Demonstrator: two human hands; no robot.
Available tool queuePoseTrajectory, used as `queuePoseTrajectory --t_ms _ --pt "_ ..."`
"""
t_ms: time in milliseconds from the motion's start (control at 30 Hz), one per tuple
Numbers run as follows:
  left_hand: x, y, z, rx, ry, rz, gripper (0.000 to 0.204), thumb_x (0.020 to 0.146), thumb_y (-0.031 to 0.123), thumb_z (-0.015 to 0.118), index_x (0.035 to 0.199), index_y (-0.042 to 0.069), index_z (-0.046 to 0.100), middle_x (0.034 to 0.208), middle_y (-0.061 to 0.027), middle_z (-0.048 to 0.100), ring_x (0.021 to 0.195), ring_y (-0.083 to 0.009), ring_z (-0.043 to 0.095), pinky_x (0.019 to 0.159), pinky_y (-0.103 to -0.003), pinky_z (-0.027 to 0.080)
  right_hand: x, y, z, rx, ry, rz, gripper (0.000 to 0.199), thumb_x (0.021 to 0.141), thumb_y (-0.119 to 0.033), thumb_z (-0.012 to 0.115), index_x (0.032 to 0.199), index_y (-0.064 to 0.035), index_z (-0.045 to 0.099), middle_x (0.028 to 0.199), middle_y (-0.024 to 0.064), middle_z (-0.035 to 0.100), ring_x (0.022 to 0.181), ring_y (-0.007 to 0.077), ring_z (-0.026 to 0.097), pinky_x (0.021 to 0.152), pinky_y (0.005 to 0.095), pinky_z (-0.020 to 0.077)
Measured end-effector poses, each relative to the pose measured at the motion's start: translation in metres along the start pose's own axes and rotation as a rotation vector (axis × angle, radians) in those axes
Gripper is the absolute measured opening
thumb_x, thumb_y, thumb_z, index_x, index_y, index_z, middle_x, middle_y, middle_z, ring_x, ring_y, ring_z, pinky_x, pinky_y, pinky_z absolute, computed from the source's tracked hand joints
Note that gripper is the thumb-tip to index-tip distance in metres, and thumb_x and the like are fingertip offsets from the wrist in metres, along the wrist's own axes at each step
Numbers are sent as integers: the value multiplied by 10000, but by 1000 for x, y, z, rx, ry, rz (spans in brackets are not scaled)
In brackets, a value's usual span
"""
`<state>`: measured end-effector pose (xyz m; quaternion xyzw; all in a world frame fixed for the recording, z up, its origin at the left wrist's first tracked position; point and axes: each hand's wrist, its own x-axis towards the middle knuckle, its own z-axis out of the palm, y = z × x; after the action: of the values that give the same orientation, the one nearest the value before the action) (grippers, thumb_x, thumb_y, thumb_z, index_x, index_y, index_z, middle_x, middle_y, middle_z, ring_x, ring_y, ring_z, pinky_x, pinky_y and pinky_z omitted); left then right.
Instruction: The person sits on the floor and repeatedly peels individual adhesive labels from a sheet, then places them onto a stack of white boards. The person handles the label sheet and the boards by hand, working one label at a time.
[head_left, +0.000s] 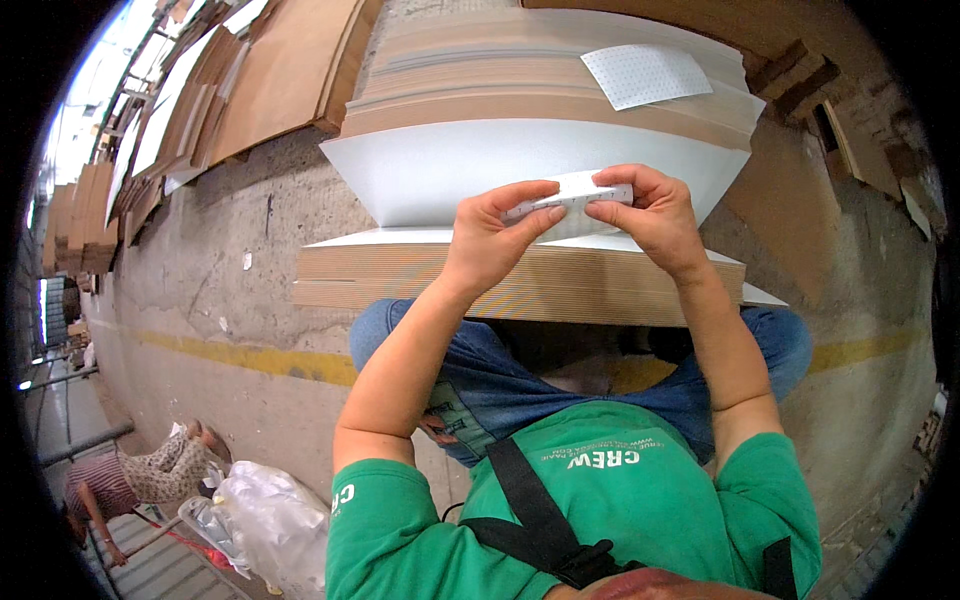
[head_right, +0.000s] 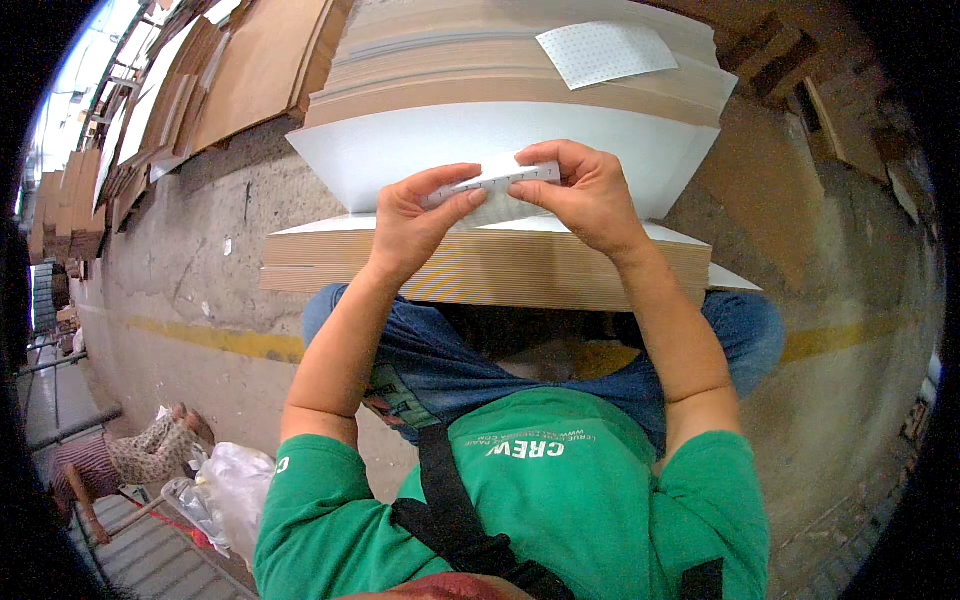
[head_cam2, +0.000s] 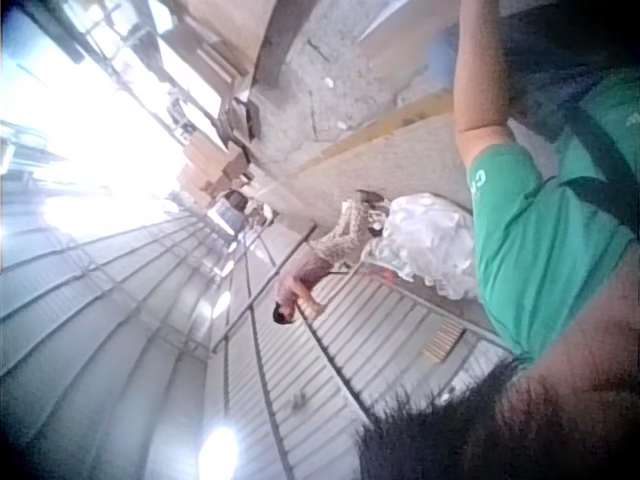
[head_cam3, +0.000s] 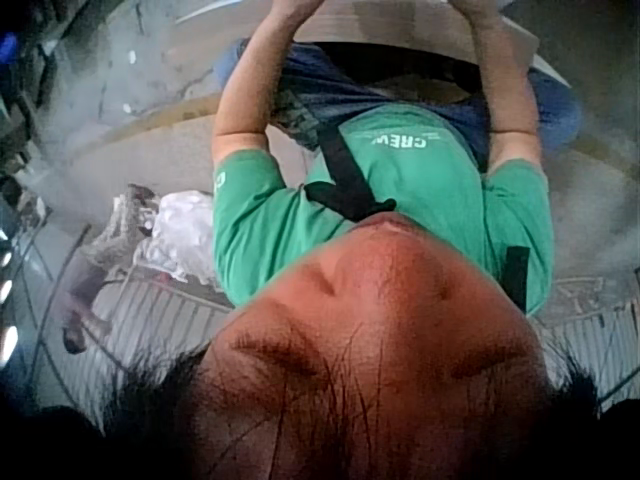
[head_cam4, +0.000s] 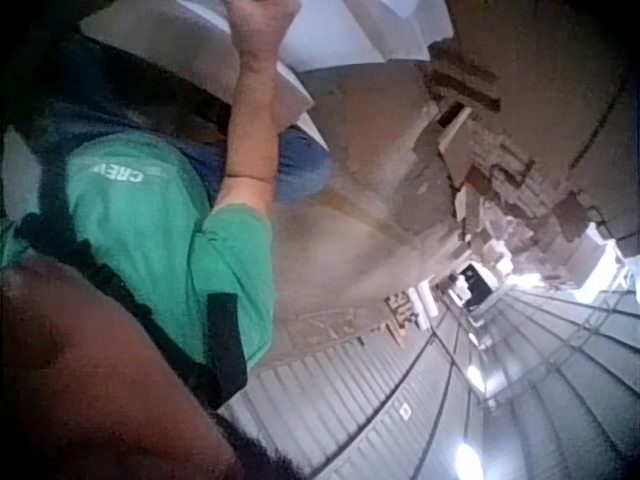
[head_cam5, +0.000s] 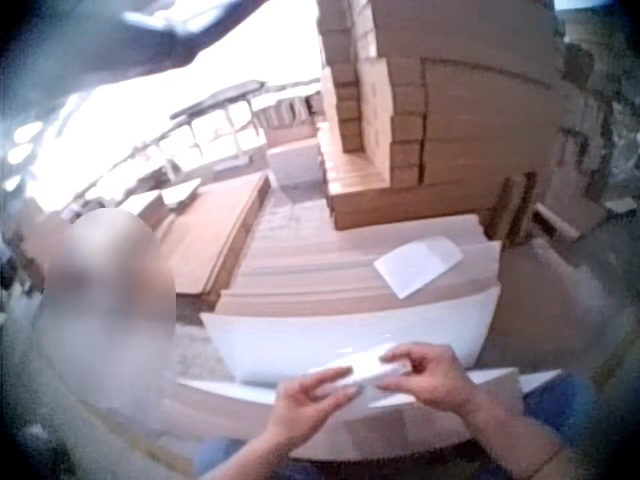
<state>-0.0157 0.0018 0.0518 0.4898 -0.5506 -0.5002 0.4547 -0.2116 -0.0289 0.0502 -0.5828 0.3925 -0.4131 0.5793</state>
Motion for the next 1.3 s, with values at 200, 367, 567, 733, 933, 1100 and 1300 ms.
queuePoseTrajectory --t_ms 200,367,567,733,933,1100,1300 --pt "6 -2 1 137 -22 -103 218 783 147 658 941 -2 637 753 -32 632 673 -90 561 578 -214 459 2 12 -6 51 61 131 172 719 -37 690 879 -20 629 755 47 621 653 87 570 588 196 473" --pt "8 1 -5 -22 -54 -347 188 777 158 662 906 22 649 763 -25 622 704 -83 557 630 -214 460 -1 11 -12 195 65 342 144 750 -67 671 877 -14 628 772 54 620 665 98 571 605 218 477" --pt "11 -9 -19 -176 -125 -318 249 774 130 663 987 12 610 834 -57 621 734 -100 561 659 -224 468 -7 14 -20 301 91 302 184 747 -86 672 914 -18 631 782 53 622 672 107 572 614 235 479" --pt "13 -8 -20 -243 -104 -360 234 767 112 666 967 3 610 811 -55 623 697 -99 566 636 -230 479 -10 10 -18 383 96 305 185 752 -70 661 931 -33 632 786 48 630 687 114 581 618 241 489" --pt "13 -7 -20 -262 -52 -384 214 763 116 671 941 11 615 755 -39 618 647 -86 563 583 -209 471 -10 14 -18 513 114 279 184 778 -70 635 957 -30 627 807 49 633 708 112 584 624 236 496" --pt "13 -2 -25 -158 -11 -415 210 774 114 660 948 4 616 776 -51 624 662 -93 571 594 -215 481 -9 16 -16 483 134 283 190 798 -82 615 976 -16 615 839 46 629 728 106 581 637 240 495" --pt "10 -8 -27 -274 -76 -261 214 805 117 625 976 -11 611 809 -66 628 710 -112 590 641 -246 509 -10 16 -19 408 148 280 194 814 -109 605 981 -11 612 833 49 625 722 103 576 636 248 488"
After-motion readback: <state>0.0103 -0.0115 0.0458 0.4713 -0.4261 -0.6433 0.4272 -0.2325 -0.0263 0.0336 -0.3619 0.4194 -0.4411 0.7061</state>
